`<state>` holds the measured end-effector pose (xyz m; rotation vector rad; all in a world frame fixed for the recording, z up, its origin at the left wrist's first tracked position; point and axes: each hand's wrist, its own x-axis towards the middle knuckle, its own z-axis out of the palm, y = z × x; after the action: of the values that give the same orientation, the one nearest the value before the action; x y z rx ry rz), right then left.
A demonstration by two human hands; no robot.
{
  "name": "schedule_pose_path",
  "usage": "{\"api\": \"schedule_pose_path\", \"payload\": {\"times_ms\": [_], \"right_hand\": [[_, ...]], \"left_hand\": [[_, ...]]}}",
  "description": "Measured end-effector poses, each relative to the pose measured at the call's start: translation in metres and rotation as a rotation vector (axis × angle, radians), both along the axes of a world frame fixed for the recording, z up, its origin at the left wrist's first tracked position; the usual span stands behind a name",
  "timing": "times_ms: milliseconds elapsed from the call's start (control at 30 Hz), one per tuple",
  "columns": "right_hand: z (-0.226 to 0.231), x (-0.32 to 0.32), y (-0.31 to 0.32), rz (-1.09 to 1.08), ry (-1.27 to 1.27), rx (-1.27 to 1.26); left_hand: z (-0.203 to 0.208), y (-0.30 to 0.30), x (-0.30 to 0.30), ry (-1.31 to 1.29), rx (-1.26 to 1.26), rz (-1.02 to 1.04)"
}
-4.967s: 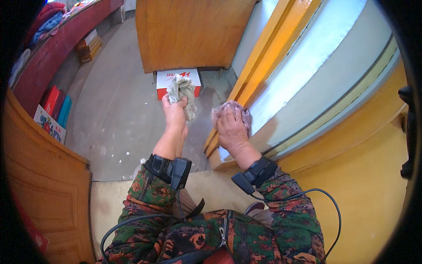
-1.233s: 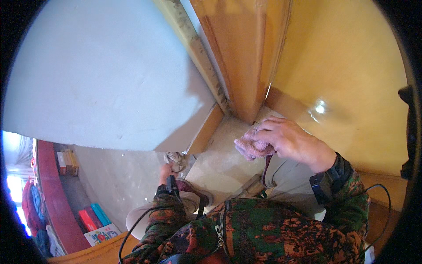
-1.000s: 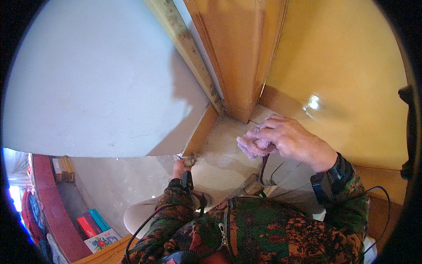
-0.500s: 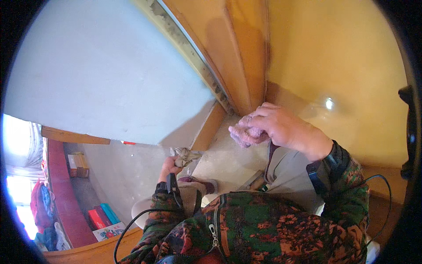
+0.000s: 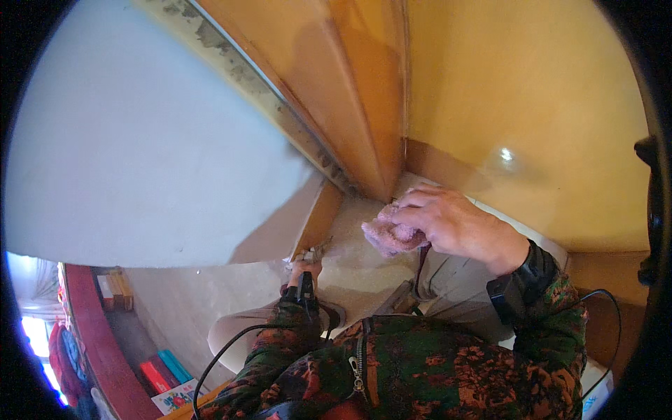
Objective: The person wipes the white door frame and adjacent wall with two cloths, alternating hands and covering the vertical edges and corners. The person remains seated on the floor during the task.
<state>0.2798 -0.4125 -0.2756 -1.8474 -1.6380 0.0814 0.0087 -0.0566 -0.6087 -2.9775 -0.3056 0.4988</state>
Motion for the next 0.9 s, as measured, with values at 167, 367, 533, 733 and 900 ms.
{"api": "schedule_pose_path", "payload": {"times_ms": [167,367,533,733,900], "right_hand": [[0.002,-0.002,0.002,-0.019,-0.048,-0.077],[0.014,-0.005,0.004,-0.033,-0.027,-0.086],[0.019,-0.002,0.002,0.092,-0.08,-0.058],[0.02,-0.004,0.0,0.014,-0.012,-0.121],[0.018,-0.005,-0.001,-0.024,-0.008,-0.097]], "left_hand": [[-0.073,0.007,0.031,-0.052,0.122,-0.009],[-0.012,-0.007,0.063,-0.186,-0.4,0.514],[0.109,-0.027,0.101,0.055,-0.535,0.724],[0.189,-0.047,0.113,-0.45,-1.018,0.603],[0.133,-0.028,0.095,-0.203,-0.676,0.422]]}}
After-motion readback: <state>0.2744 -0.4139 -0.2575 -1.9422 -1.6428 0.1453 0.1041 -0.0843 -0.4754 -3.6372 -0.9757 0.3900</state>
